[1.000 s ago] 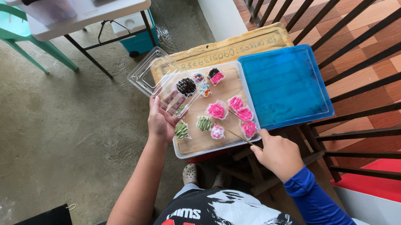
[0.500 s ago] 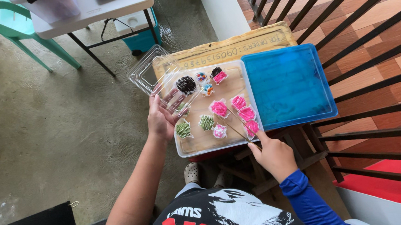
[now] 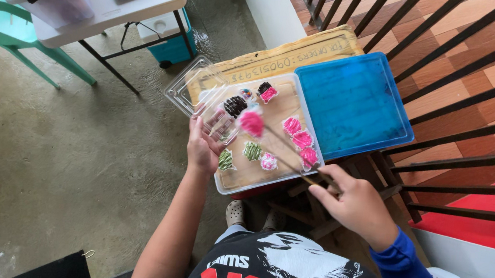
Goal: The person uses chopsticks to transfer colorful, flower-shaped sweets from a blue tray into a clear plastic container. After filling the container, they close the lid and place the container into a white plastic bag.
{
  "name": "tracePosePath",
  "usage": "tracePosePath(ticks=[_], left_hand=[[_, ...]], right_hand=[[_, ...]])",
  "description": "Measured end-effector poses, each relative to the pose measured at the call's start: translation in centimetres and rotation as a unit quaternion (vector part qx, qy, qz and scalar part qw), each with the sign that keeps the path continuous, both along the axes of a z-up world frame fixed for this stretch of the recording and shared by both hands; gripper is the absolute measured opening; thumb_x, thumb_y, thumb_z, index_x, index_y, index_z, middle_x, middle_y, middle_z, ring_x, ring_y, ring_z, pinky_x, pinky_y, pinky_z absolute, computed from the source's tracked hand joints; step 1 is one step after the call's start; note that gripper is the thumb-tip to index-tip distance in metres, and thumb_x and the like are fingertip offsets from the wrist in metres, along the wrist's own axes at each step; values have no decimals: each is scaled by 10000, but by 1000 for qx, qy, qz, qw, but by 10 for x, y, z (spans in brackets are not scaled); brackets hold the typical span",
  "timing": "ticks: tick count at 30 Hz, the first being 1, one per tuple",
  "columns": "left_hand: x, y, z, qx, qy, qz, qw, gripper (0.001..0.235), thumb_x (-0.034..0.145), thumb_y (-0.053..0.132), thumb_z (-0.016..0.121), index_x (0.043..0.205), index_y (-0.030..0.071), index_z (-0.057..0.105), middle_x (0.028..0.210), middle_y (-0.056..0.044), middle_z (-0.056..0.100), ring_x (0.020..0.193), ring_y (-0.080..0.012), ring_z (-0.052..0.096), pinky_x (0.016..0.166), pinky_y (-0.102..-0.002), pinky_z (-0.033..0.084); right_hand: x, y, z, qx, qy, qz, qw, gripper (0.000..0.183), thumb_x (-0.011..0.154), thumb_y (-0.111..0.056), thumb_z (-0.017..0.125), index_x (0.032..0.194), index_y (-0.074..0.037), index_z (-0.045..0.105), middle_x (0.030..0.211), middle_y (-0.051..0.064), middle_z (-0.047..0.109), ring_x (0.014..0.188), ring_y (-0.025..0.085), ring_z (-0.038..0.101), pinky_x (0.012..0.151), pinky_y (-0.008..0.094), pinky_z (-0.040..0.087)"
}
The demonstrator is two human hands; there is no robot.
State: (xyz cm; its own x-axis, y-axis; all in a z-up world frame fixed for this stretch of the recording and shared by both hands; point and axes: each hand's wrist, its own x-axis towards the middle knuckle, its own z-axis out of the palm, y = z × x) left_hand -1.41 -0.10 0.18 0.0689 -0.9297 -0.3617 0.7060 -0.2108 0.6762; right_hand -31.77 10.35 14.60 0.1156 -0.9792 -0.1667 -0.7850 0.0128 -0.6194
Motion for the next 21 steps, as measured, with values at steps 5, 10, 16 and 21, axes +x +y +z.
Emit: tracePosePath(ticks=[5, 10, 16, 21], left_hand=[[-12, 2, -9, -55, 22, -19, 998, 464, 1085, 315, 286, 1535, 217, 346, 1442, -159, 530, 1213, -319, 625, 859, -480, 622], [-13, 7, -11, -12, 6, -27, 1000, 469, 1060, 308, 296, 1521, 223, 334, 1446, -121, 527, 1160, -295, 656, 824, -485, 635], [-6, 12, -18, -1, 5, -7, 1000, 454, 1081, 325, 309, 1521, 216, 327, 1381, -162, 583, 1122, -308, 668, 811, -497, 619], [-4, 17, -20, 11, -2, 5, 1000, 437, 1070, 319, 315, 1497, 227, 336, 1384, -129, 573, 1122, -291, 671, 820, -509, 617]], right_hand=[[22, -6, -2, 0, 10, 47, 999, 456, 813, -388, 772, 1180, -136, 672, 665, 131, 710, 594, 310, 718, 546, 393, 554], [32, -18, -17, -10, 6, 62, 998, 437, 827, -395, 758, 1169, -138, 666, 680, 137, 711, 649, 350, 716, 568, 418, 562], [43, -24, -20, 1, 70, 65, 995, 420, 837, -408, 726, 1189, -186, 666, 683, 122, 721, 661, 364, 715, 589, 467, 568], [53, -21, -21, -21, 97, 73, 992, 383, 847, -419, 724, 1123, -164, 648, 674, 117, 717, 657, 368, 707, 580, 492, 557]])
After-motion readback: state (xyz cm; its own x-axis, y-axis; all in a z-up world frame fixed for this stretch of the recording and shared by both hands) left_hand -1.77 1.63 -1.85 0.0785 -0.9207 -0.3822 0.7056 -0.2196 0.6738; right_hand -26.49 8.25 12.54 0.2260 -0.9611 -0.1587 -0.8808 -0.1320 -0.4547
